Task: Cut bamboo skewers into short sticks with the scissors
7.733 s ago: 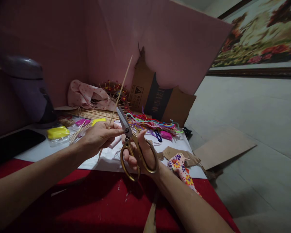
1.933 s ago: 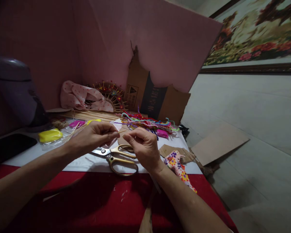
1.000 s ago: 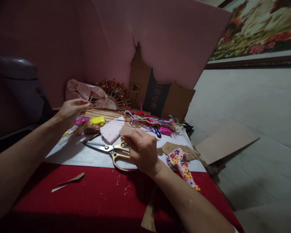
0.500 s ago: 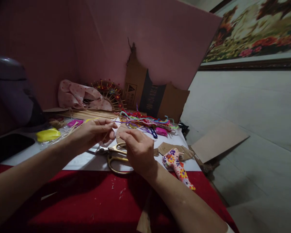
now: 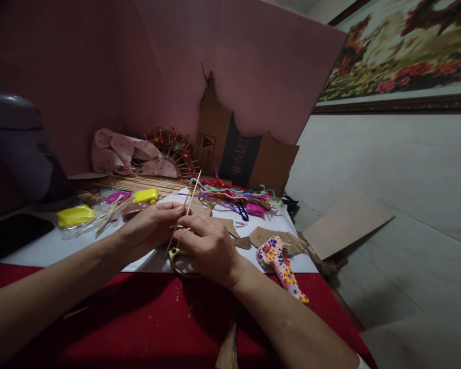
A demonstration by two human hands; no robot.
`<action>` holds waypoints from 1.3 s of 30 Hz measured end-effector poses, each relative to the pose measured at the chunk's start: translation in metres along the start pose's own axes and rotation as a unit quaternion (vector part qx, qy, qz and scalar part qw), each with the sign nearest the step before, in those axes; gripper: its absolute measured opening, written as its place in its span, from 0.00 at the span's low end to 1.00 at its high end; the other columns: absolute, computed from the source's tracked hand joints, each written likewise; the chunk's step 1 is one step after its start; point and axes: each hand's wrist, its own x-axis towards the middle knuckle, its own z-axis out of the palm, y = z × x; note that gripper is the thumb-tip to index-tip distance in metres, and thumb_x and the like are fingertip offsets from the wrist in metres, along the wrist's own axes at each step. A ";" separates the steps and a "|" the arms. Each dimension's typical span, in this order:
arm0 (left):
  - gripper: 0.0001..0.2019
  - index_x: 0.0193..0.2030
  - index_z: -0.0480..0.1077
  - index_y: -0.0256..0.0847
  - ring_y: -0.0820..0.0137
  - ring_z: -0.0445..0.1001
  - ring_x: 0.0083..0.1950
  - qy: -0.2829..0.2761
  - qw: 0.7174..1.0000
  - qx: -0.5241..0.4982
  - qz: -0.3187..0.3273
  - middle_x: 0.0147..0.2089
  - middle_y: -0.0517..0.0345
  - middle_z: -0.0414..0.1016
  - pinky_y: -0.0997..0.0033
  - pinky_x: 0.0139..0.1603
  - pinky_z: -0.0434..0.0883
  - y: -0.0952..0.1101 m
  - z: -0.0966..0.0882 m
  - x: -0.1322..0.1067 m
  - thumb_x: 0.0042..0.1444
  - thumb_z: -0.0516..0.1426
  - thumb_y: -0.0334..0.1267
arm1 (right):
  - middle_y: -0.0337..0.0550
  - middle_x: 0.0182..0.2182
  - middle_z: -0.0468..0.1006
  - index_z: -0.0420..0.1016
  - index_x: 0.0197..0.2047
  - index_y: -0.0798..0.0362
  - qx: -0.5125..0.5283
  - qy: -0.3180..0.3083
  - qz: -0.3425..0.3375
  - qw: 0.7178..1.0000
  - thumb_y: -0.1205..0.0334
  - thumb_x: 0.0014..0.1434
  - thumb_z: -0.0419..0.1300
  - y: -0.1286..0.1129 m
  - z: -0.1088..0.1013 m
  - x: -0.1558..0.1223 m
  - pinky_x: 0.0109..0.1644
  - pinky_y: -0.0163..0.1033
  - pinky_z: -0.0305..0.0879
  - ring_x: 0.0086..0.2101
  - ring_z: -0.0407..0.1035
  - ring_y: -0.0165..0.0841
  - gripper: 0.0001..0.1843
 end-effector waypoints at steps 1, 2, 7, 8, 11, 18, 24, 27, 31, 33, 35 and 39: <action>0.04 0.29 0.72 0.34 0.75 0.68 0.28 -0.002 1.000 -0.004 0.003 0.28 0.57 0.71 0.78 0.29 0.65 0.000 0.000 0.000 0.51 0.58 0.33 | 0.48 0.38 0.76 0.74 0.35 0.56 0.005 -0.011 -0.004 1.000 0.72 0.54 0.57 0.000 0.000 0.000 0.46 0.42 0.68 0.39 0.70 0.34 0.06; 0.05 0.31 0.72 0.34 0.75 0.69 0.28 0.000 1.000 -0.006 0.005 0.29 0.56 0.72 0.78 0.30 0.65 0.001 0.000 0.000 0.52 0.58 0.34 | 0.48 0.37 0.76 0.74 0.34 0.56 0.009 -0.022 -0.010 1.000 0.71 0.53 0.58 0.000 0.001 0.001 0.46 0.43 0.68 0.39 0.70 0.35 0.05; 0.08 0.37 0.73 0.34 0.73 0.72 0.32 0.034 0.999 0.002 0.004 0.34 0.52 0.75 0.77 0.32 0.66 0.000 -0.002 0.001 0.51 0.60 0.35 | 0.46 0.34 0.75 0.72 0.30 0.54 0.021 -0.058 -0.029 0.998 0.72 0.52 0.58 -0.002 0.003 0.004 0.47 0.43 0.66 0.38 0.68 0.35 0.04; 0.08 0.37 0.73 0.33 0.73 0.72 0.31 0.047 0.999 0.006 0.007 0.33 0.52 0.75 0.77 0.32 0.66 0.000 -0.002 0.001 0.51 0.60 0.34 | 0.46 0.33 0.75 0.71 0.29 0.55 0.025 -0.063 -0.029 0.997 0.72 0.52 0.57 -0.002 0.003 0.004 0.47 0.43 0.66 0.38 0.68 0.34 0.04; 0.05 0.32 0.72 0.32 0.78 0.68 0.23 0.103 0.994 0.036 0.029 0.27 0.55 0.74 0.80 0.24 0.63 0.002 -0.001 0.002 0.49 0.61 0.32 | 0.46 0.32 0.74 0.71 0.29 0.55 0.046 -0.080 -0.030 0.995 0.73 0.53 0.56 -0.003 0.003 0.004 0.48 0.43 0.66 0.37 0.68 0.33 0.05; 0.08 0.25 0.66 0.35 0.80 0.63 0.19 0.154 0.982 0.057 0.090 0.22 0.60 0.69 0.81 0.19 0.58 0.016 0.001 -0.001 0.53 0.57 0.32 | 0.47 0.39 0.71 0.72 0.40 0.53 0.121 0.004 0.093 0.988 0.73 0.57 0.52 -0.004 0.000 0.000 0.41 0.40 0.67 0.40 0.67 0.33 0.11; 0.09 0.27 0.64 0.36 0.79 0.63 0.20 0.147 0.976 0.083 0.134 0.23 0.60 0.72 0.79 0.23 0.60 0.019 0.004 -0.001 0.53 0.58 0.36 | 0.40 0.27 0.74 0.73 0.34 0.55 0.102 -0.019 0.228 0.968 0.66 0.60 0.55 -0.007 0.003 0.001 0.34 0.35 0.62 0.29 0.67 0.30 0.06; 0.09 0.27 0.65 0.36 0.79 0.64 0.21 0.121 0.966 0.142 0.181 0.24 0.59 0.73 0.78 0.24 0.60 0.019 0.006 -0.002 0.51 0.60 0.38 | 0.39 0.26 0.75 0.74 0.33 0.55 0.099 -0.036 0.257 0.961 0.66 0.59 0.55 -0.008 0.004 0.002 0.32 0.34 0.60 0.27 0.67 0.29 0.07; 0.07 0.27 0.66 0.36 0.76 0.68 0.24 0.130 0.938 0.233 0.220 0.24 0.58 0.73 0.76 0.27 0.64 0.020 0.008 -0.004 0.50 0.60 0.36 | 0.38 0.22 0.72 0.74 0.30 0.55 0.087 -0.014 0.278 0.957 0.64 0.61 0.54 -0.007 0.004 0.001 0.29 0.33 0.59 0.25 0.65 0.28 0.10; 0.07 0.28 0.66 0.37 0.73 0.71 0.26 0.129 0.932 0.255 0.222 0.24 0.58 0.74 0.75 0.28 0.65 0.021 0.008 -0.004 0.50 0.60 0.35 | 0.38 0.22 0.72 0.73 0.29 0.54 0.078 0.000 0.285 0.955 0.62 0.61 0.54 -0.006 0.004 0.000 0.29 0.33 0.58 0.25 0.65 0.28 0.12; 0.07 0.28 0.64 0.37 0.72 0.72 0.26 0.120 0.929 0.270 0.223 0.24 0.59 0.73 0.74 0.29 0.66 0.020 0.007 -0.003 0.50 0.60 0.35 | 0.39 0.23 0.73 0.73 0.29 0.54 0.074 0.009 0.289 0.954 0.61 0.61 0.54 -0.005 0.003 0.000 0.29 0.32 0.58 0.25 0.65 0.29 0.12; 0.04 0.31 0.63 0.39 0.72 0.72 0.27 0.123 0.906 0.330 0.233 0.25 0.60 0.73 0.73 0.30 0.66 0.016 0.001 -0.001 0.52 0.56 0.32 | 0.39 0.23 0.72 0.72 0.28 0.54 0.063 0.016 0.296 0.953 0.61 0.62 0.53 -0.004 0.003 -0.001 0.29 0.32 0.57 0.25 0.65 0.28 0.13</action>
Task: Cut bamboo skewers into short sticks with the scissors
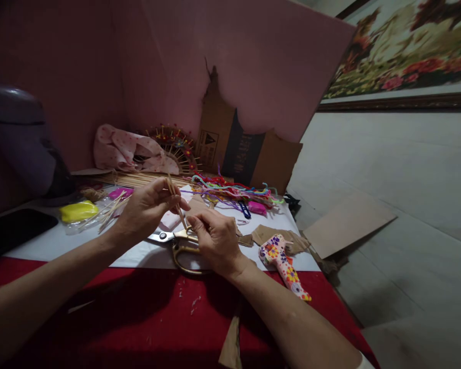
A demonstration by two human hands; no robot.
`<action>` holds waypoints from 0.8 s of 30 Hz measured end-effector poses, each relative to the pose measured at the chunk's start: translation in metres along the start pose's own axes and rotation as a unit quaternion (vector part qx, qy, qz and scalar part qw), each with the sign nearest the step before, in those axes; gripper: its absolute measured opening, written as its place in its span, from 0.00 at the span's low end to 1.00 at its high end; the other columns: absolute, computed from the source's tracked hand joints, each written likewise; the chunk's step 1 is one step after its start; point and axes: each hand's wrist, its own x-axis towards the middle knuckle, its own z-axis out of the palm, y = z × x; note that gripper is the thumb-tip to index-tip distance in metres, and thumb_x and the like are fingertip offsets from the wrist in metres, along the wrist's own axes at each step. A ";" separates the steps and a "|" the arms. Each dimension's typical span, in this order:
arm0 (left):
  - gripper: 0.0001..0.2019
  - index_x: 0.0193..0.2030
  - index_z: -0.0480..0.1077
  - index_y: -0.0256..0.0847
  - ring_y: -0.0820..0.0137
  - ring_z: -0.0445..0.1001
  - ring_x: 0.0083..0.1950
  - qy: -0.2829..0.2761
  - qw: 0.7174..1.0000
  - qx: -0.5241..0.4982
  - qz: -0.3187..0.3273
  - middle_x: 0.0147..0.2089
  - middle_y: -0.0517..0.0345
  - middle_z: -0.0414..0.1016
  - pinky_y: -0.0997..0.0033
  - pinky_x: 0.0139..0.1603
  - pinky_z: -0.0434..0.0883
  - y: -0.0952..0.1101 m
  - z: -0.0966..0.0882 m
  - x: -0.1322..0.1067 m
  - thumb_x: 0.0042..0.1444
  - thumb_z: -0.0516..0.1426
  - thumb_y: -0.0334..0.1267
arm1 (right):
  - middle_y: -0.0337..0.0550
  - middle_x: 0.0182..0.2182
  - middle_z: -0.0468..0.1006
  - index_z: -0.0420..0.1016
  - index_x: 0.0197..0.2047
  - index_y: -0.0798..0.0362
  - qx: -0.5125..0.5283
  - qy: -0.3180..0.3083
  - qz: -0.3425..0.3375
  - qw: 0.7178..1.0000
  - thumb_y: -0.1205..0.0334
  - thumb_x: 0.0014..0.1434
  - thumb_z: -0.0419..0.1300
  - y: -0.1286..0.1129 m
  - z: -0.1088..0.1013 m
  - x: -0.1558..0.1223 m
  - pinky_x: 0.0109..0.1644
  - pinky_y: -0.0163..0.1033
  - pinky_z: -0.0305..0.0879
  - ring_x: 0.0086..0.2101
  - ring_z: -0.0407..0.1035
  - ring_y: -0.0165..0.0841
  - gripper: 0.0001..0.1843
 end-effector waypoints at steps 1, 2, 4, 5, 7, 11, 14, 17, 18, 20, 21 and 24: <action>0.03 0.31 0.63 0.39 0.72 0.72 0.28 0.006 1.000 0.029 0.008 0.25 0.60 0.73 0.73 0.31 0.66 -0.002 -0.001 0.000 0.53 0.55 0.32 | 0.39 0.23 0.71 0.72 0.27 0.54 -0.004 0.001 0.001 1.000 0.61 0.62 0.53 0.000 0.000 0.000 0.29 0.33 0.57 0.25 0.64 0.28 0.13; 0.02 0.32 0.63 0.39 0.72 0.71 0.28 0.014 0.998 0.060 0.016 0.26 0.59 0.74 0.73 0.31 0.65 -0.004 -0.002 0.001 0.53 0.55 0.31 | 0.39 0.22 0.71 0.72 0.27 0.54 -0.007 0.001 0.000 1.000 0.61 0.62 0.53 0.000 0.000 0.000 0.29 0.33 0.57 0.25 0.64 0.28 0.14; 0.02 0.32 0.64 0.40 0.72 0.70 0.28 0.029 0.993 0.107 0.028 0.27 0.58 0.74 0.73 0.32 0.64 -0.009 -0.004 0.002 0.54 0.54 0.31 | 0.39 0.22 0.70 0.71 0.27 0.54 -0.009 -0.001 -0.004 1.000 0.60 0.62 0.53 0.000 0.000 0.000 0.29 0.33 0.57 0.25 0.63 0.28 0.14; 0.02 0.32 0.64 0.40 0.72 0.69 0.28 0.033 0.992 0.120 0.031 0.28 0.59 0.74 0.73 0.32 0.63 -0.011 -0.006 0.002 0.53 0.54 0.31 | 0.39 0.22 0.70 0.71 0.26 0.54 -0.009 -0.001 -0.006 1.000 0.60 0.62 0.53 0.000 0.000 0.000 0.28 0.33 0.57 0.25 0.63 0.28 0.14; 0.02 0.31 0.64 0.41 0.72 0.68 0.28 0.038 0.989 0.137 0.030 0.28 0.59 0.74 0.74 0.31 0.62 -0.018 -0.008 0.003 0.52 0.54 0.31 | 0.38 0.21 0.69 0.71 0.27 0.54 -0.009 0.000 -0.009 1.000 0.61 0.62 0.53 -0.001 0.000 0.000 0.28 0.33 0.57 0.25 0.63 0.28 0.14; 0.02 0.27 0.66 0.40 0.73 0.68 0.27 0.006 0.991 0.135 -0.015 0.25 0.60 0.73 0.76 0.28 0.61 -0.033 -0.009 0.006 0.50 0.55 0.31 | 0.38 0.21 0.69 0.71 0.26 0.54 -0.014 0.005 -0.016 1.000 0.62 0.61 0.54 -0.002 -0.001 -0.001 0.28 0.33 0.56 0.24 0.62 0.28 0.13; 0.03 0.25 0.66 0.40 0.75 0.64 0.21 -0.012 0.993 0.094 -0.076 0.22 0.61 0.71 0.77 0.23 0.59 -0.040 -0.008 0.006 0.48 0.56 0.33 | 0.37 0.21 0.69 0.71 0.26 0.54 -0.017 0.010 -0.025 0.999 0.63 0.61 0.54 -0.003 -0.001 -0.001 0.27 0.33 0.55 0.24 0.62 0.28 0.13; 0.03 0.25 0.66 0.40 0.77 0.63 0.19 -0.023 0.992 0.051 -0.111 0.22 0.61 0.71 0.78 0.20 0.59 -0.042 -0.007 0.006 0.47 0.56 0.33 | 0.37 0.21 0.69 0.71 0.26 0.54 -0.020 0.013 -0.030 0.999 0.62 0.61 0.54 -0.003 -0.001 -0.001 0.27 0.33 0.55 0.24 0.62 0.27 0.13; 0.03 0.25 0.65 0.40 0.77 0.63 0.18 -0.027 0.992 0.040 -0.116 0.22 0.61 0.71 0.78 0.20 0.59 -0.041 -0.007 0.006 0.47 0.56 0.33 | 0.37 0.21 0.70 0.71 0.26 0.54 -0.021 0.012 -0.030 0.999 0.63 0.61 0.54 -0.003 -0.001 -0.001 0.27 0.33 0.55 0.24 0.62 0.27 0.13; 0.03 0.25 0.65 0.40 0.77 0.63 0.18 -0.030 0.992 0.030 -0.121 0.21 0.61 0.71 0.78 0.19 0.60 -0.041 -0.007 0.006 0.47 0.56 0.33 | 0.37 0.21 0.70 0.71 0.26 0.54 -0.022 0.013 -0.031 0.999 0.63 0.61 0.55 -0.003 -0.001 -0.001 0.27 0.33 0.55 0.23 0.62 0.27 0.13; 0.03 0.26 0.65 0.40 0.77 0.63 0.18 -0.027 0.992 0.031 -0.117 0.21 0.61 0.70 0.78 0.19 0.60 -0.041 -0.007 0.006 0.48 0.56 0.33 | 0.37 0.21 0.70 0.71 0.26 0.54 -0.022 0.013 -0.031 0.999 0.63 0.61 0.55 -0.003 -0.001 -0.001 0.27 0.33 0.55 0.23 0.62 0.27 0.13; 0.03 0.26 0.65 0.40 0.76 0.65 0.19 -0.009 0.995 0.037 -0.095 0.22 0.60 0.71 0.78 0.20 0.61 -0.042 -0.008 0.006 0.48 0.56 0.33 | 0.38 0.21 0.70 0.71 0.26 0.54 -0.019 0.011 -0.032 0.999 0.63 0.61 0.55 -0.003 -0.002 -0.001 0.27 0.33 0.55 0.23 0.62 0.27 0.12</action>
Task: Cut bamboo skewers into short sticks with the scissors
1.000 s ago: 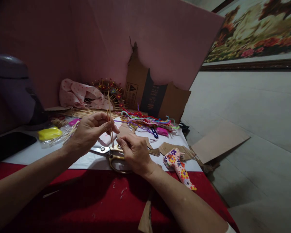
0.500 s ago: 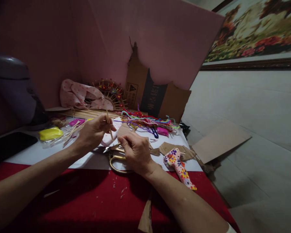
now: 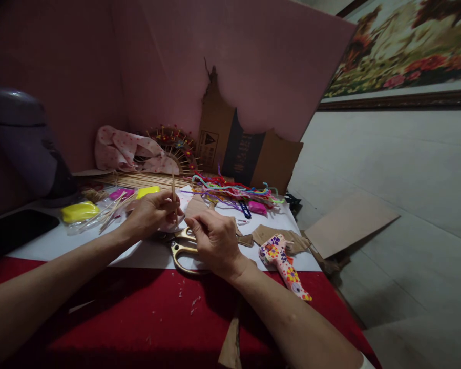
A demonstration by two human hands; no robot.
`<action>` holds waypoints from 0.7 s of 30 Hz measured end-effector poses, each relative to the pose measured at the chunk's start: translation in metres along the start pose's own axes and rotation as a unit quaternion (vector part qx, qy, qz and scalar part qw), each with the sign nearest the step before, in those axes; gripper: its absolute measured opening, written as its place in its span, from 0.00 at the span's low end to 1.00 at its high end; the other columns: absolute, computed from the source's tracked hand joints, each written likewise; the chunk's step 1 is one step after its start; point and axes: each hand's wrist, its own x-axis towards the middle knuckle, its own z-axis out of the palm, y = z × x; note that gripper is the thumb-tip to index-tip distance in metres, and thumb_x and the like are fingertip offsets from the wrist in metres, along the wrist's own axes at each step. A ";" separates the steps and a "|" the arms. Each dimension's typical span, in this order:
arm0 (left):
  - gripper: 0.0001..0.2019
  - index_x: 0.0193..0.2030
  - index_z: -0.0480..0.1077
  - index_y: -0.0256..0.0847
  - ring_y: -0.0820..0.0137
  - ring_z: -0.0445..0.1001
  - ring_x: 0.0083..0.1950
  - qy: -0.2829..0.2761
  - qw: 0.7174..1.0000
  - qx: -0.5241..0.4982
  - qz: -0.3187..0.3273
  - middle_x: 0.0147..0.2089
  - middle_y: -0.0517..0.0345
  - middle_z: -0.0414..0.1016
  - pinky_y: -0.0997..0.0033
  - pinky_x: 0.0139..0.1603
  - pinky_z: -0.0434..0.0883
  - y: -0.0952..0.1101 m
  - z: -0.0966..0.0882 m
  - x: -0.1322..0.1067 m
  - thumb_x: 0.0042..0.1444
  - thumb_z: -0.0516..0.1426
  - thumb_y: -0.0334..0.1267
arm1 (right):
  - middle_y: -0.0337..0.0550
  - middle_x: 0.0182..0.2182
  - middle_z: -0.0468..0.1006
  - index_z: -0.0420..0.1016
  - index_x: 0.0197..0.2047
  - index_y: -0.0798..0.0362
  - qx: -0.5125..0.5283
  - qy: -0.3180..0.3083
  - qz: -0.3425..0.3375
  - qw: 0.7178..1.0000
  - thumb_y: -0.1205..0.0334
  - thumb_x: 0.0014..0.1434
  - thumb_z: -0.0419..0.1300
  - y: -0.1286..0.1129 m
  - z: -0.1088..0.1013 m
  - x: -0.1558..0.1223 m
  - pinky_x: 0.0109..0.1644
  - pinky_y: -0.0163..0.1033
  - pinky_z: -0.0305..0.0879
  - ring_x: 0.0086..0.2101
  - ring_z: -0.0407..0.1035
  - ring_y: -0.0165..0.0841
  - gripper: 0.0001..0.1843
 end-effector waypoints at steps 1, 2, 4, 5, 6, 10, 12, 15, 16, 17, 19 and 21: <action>0.03 0.26 0.65 0.40 0.76 0.66 0.19 0.004 1.000 0.000 0.001 0.22 0.60 0.71 0.78 0.20 0.61 0.000 0.000 0.000 0.48 0.56 0.33 | 0.38 0.21 0.70 0.72 0.26 0.54 -0.001 -0.001 0.000 1.000 0.63 0.61 0.55 0.000 0.000 0.000 0.27 0.33 0.56 0.24 0.63 0.28 0.12; 0.04 0.25 0.65 0.39 0.75 0.66 0.19 0.003 1.000 -0.001 -0.005 0.22 0.59 0.72 0.78 0.20 0.61 -0.001 0.000 0.000 0.47 0.56 0.34 | 0.38 0.21 0.70 0.72 0.26 0.54 -0.004 -0.003 0.000 1.000 0.63 0.61 0.54 0.000 0.000 0.000 0.27 0.33 0.56 0.24 0.63 0.28 0.12; 0.05 0.24 0.65 0.39 0.75 0.66 0.18 -0.005 1.000 -0.006 -0.027 0.22 0.59 0.72 0.78 0.19 0.61 -0.002 0.000 0.001 0.47 0.57 0.35 | 0.38 0.21 0.70 0.72 0.26 0.55 -0.009 -0.003 -0.001 1.000 0.63 0.61 0.55 0.000 0.000 0.000 0.27 0.33 0.56 0.24 0.63 0.28 0.13; 0.05 0.24 0.65 0.40 0.75 0.66 0.18 -0.008 0.999 -0.006 -0.038 0.22 0.59 0.72 0.78 0.18 0.60 -0.003 -0.001 0.002 0.46 0.58 0.35 | 0.38 0.21 0.70 0.72 0.26 0.55 -0.010 -0.002 -0.002 1.000 0.63 0.61 0.55 0.000 0.000 0.000 0.26 0.33 0.56 0.24 0.63 0.27 0.13; 0.06 0.24 0.65 0.40 0.76 0.66 0.18 -0.009 0.999 -0.004 -0.045 0.22 0.59 0.73 0.78 0.18 0.60 -0.004 -0.001 0.003 0.45 0.58 0.35 | 0.38 0.21 0.70 0.72 0.26 0.55 -0.010 -0.001 -0.002 1.000 0.63 0.60 0.55 0.000 0.000 0.000 0.26 0.33 0.55 0.23 0.63 0.27 0.12; 0.04 0.24 0.67 0.39 0.76 0.65 0.18 -0.001 0.999 0.031 -0.039 0.22 0.58 0.74 0.79 0.19 0.59 -0.008 -0.004 0.005 0.44 0.59 0.34 | 0.37 0.21 0.70 0.72 0.26 0.54 -0.001 0.001 -0.003 1.000 0.62 0.61 0.55 0.001 0.001 0.000 0.26 0.33 0.56 0.23 0.63 0.27 0.13; 0.03 0.24 0.67 0.39 0.76 0.66 0.19 -0.008 0.999 0.044 -0.027 0.22 0.58 0.73 0.79 0.19 0.59 -0.009 -0.005 0.005 0.45 0.58 0.34 | 0.38 0.21 0.70 0.72 0.27 0.54 0.003 -0.001 -0.003 1.000 0.62 0.61 0.54 0.001 0.001 -0.001 0.27 0.33 0.56 0.24 0.63 0.28 0.12; 0.04 0.23 0.66 0.39 0.76 0.65 0.19 -0.023 0.998 0.054 -0.023 0.21 0.58 0.72 0.77 0.20 0.59 -0.008 -0.003 0.003 0.46 0.57 0.34 | 0.38 0.22 0.71 0.72 0.27 0.54 0.006 -0.004 -0.001 1.000 0.63 0.61 0.54 0.001 0.001 -0.001 0.27 0.33 0.56 0.24 0.63 0.28 0.12; 0.05 0.23 0.66 0.39 0.75 0.65 0.19 -0.024 0.998 0.058 -0.022 0.21 0.57 0.72 0.77 0.21 0.59 -0.007 -0.003 0.002 0.47 0.56 0.35 | 0.38 0.22 0.71 0.72 0.27 0.54 0.007 -0.004 -0.001 1.000 0.63 0.61 0.54 0.001 0.001 0.000 0.28 0.33 0.56 0.24 0.63 0.27 0.12; 0.05 0.24 0.66 0.39 0.75 0.65 0.20 -0.024 0.997 0.063 -0.020 0.22 0.57 0.72 0.76 0.21 0.60 -0.006 -0.002 0.001 0.47 0.56 0.35 | 0.37 0.22 0.70 0.72 0.27 0.54 0.008 -0.003 -0.002 1.000 0.63 0.61 0.54 0.001 0.001 0.000 0.28 0.33 0.56 0.24 0.63 0.27 0.12; 0.05 0.24 0.66 0.39 0.74 0.65 0.21 -0.024 0.997 0.073 -0.009 0.23 0.57 0.72 0.76 0.22 0.60 -0.003 -0.001 -0.001 0.48 0.55 0.36 | 0.37 0.21 0.70 0.72 0.27 0.54 0.009 -0.001 -0.002 1.000 0.63 0.61 0.55 0.000 0.001 0.000 0.28 0.34 0.56 0.24 0.62 0.27 0.12; 0.05 0.23 0.66 0.39 0.74 0.65 0.21 -0.030 0.996 0.085 0.005 0.22 0.58 0.71 0.76 0.22 0.60 -0.001 -0.001 -0.002 0.48 0.55 0.35 | 0.37 0.21 0.70 0.72 0.26 0.54 0.006 0.001 -0.005 1.000 0.63 0.60 0.55 0.000 0.000 0.000 0.28 0.34 0.55 0.23 0.62 0.27 0.12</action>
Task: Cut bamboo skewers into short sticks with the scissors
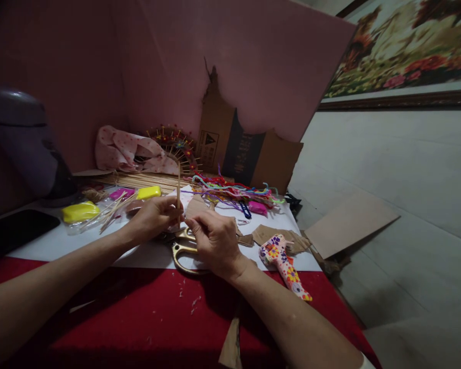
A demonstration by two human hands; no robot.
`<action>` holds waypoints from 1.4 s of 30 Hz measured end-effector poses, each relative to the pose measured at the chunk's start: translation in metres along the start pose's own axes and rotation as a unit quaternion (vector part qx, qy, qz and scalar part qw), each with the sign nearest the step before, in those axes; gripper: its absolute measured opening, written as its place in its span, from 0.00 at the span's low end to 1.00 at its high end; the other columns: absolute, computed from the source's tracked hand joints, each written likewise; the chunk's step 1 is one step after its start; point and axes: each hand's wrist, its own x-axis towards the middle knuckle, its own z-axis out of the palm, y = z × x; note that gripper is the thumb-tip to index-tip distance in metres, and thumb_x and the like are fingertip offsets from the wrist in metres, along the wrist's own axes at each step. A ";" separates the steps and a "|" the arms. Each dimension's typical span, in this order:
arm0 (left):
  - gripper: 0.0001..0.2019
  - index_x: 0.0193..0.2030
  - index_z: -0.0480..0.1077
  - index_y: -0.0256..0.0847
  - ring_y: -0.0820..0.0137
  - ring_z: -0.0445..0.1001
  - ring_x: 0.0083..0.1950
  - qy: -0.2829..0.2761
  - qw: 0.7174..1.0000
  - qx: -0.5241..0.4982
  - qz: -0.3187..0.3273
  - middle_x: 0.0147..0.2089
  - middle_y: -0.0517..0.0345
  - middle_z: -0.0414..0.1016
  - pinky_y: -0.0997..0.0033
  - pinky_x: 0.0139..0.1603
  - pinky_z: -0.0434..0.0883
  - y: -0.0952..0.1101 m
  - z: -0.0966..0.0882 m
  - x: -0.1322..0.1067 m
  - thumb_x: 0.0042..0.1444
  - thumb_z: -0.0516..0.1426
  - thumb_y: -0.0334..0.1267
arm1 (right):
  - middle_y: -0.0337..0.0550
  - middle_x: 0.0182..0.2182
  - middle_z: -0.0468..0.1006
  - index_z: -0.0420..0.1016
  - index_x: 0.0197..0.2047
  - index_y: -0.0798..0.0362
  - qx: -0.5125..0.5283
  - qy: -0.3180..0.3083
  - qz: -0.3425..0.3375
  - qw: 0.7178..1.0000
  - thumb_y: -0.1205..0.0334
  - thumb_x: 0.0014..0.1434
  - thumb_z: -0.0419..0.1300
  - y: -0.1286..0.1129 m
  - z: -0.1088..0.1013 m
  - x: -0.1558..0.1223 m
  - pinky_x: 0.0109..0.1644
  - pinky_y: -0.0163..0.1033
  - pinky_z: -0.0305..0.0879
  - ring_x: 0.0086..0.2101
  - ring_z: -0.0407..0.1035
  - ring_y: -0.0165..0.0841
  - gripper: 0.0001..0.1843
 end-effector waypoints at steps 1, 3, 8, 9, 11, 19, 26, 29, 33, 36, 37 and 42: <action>0.05 0.23 0.66 0.39 0.74 0.64 0.21 -0.005 1.000 0.007 0.007 0.21 0.59 0.70 0.76 0.22 0.60 0.000 0.000 0.000 0.47 0.55 0.34 | 0.37 0.21 0.70 0.72 0.26 0.55 -0.002 0.000 -0.002 1.000 0.63 0.60 0.55 0.000 0.000 0.000 0.28 0.34 0.55 0.23 0.62 0.27 0.12; 0.04 0.22 0.66 0.39 0.75 0.63 0.21 -0.016 1.000 0.017 0.015 0.20 0.60 0.68 0.76 0.22 0.60 0.000 0.000 0.000 0.46 0.54 0.33 | 0.37 0.21 0.70 0.73 0.27 0.55 -0.007 -0.001 -0.006 1.000 0.63 0.60 0.56 0.000 0.000 0.000 0.28 0.34 0.54 0.23 0.62 0.27 0.11; 0.01 0.24 0.66 0.39 0.75 0.65 0.23 -0.032 0.999 0.005 -0.002 0.22 0.60 0.71 0.77 0.23 0.59 -0.005 0.000 0.002 0.43 0.54 0.31 | 0.37 0.21 0.69 0.73 0.26 0.55 -0.012 -0.001 -0.007 1.000 0.64 0.60 0.56 0.001 0.001 0.000 0.28 0.33 0.54 0.23 0.61 0.27 0.11; 0.01 0.24 0.65 0.39 0.75 0.65 0.23 -0.033 0.999 0.009 0.000 0.22 0.60 0.71 0.77 0.23 0.59 -0.006 0.000 0.003 0.43 0.54 0.30 | 0.37 0.21 0.69 0.73 0.27 0.55 -0.012 -0.003 -0.004 1.000 0.64 0.60 0.56 0.001 0.001 0.000 0.28 0.33 0.54 0.23 0.61 0.27 0.11; 0.01 0.24 0.65 0.38 0.75 0.65 0.23 -0.034 0.999 0.021 0.004 0.22 0.60 0.71 0.78 0.24 0.60 -0.007 0.000 0.003 0.42 0.54 0.30 | 0.37 0.21 0.69 0.73 0.27 0.55 -0.010 -0.008 0.002 1.000 0.64 0.60 0.56 0.001 0.001 0.000 0.28 0.33 0.54 0.23 0.61 0.27 0.11; 0.03 0.23 0.64 0.38 0.77 0.62 0.21 -0.031 0.999 0.026 -0.002 0.21 0.60 0.70 0.78 0.23 0.59 -0.005 0.001 0.003 0.45 0.54 0.33 | 0.37 0.20 0.69 0.74 0.27 0.55 -0.017 -0.014 -0.004 1.000 0.62 0.61 0.55 0.001 0.001 -0.001 0.28 0.33 0.54 0.23 0.61 0.27 0.12; 0.03 0.24 0.63 0.38 0.76 0.64 0.22 -0.016 1.000 0.015 0.005 0.22 0.61 0.69 0.78 0.23 0.60 -0.003 0.001 0.001 0.46 0.52 0.32 | 0.37 0.20 0.69 0.74 0.27 0.55 -0.023 -0.013 -0.018 0.999 0.63 0.60 0.55 0.001 0.001 -0.001 0.28 0.33 0.54 0.22 0.61 0.26 0.12; 0.04 0.23 0.63 0.38 0.77 0.63 0.22 -0.029 0.998 0.051 0.014 0.21 0.61 0.67 0.78 0.23 0.59 -0.004 0.001 0.001 0.45 0.51 0.30 | 0.38 0.21 0.70 0.74 0.28 0.55 -0.026 -0.016 -0.026 0.999 0.63 0.60 0.55 0.002 0.001 -0.001 0.28 0.33 0.54 0.23 0.61 0.27 0.11; 0.03 0.23 0.64 0.38 0.77 0.63 0.22 -0.032 0.998 0.056 0.016 0.21 0.61 0.68 0.78 0.23 0.59 -0.007 0.001 0.003 0.45 0.52 0.31 | 0.38 0.21 0.70 0.74 0.28 0.55 -0.030 -0.015 -0.034 0.999 0.64 0.60 0.55 0.003 0.003 -0.002 0.28 0.33 0.54 0.24 0.62 0.27 0.11; 0.03 0.23 0.64 0.38 0.77 0.63 0.22 -0.028 0.998 0.058 0.015 0.21 0.61 0.69 0.78 0.23 0.59 -0.008 0.001 0.004 0.45 0.53 0.32 | 0.38 0.23 0.71 0.74 0.29 0.55 -0.035 -0.021 -0.035 0.999 0.64 0.60 0.55 0.005 0.003 -0.003 0.30 0.34 0.55 0.25 0.63 0.28 0.10; 0.03 0.23 0.64 0.38 0.76 0.63 0.22 -0.026 0.998 0.059 0.013 0.21 0.60 0.69 0.78 0.23 0.60 -0.008 0.001 0.004 0.46 0.53 0.32 | 0.39 0.23 0.72 0.74 0.29 0.55 -0.038 -0.024 -0.035 0.998 0.63 0.60 0.55 0.005 0.003 -0.003 0.30 0.34 0.55 0.25 0.63 0.28 0.10; 0.06 0.23 0.63 0.39 0.76 0.64 0.21 -0.001 0.998 0.062 0.005 0.21 0.60 0.69 0.77 0.23 0.60 -0.009 0.000 0.005 0.49 0.52 0.36 | 0.40 0.22 0.72 0.73 0.28 0.55 -0.048 -0.028 -0.041 0.998 0.62 0.61 0.55 0.004 0.003 -0.003 0.30 0.34 0.55 0.25 0.64 0.28 0.12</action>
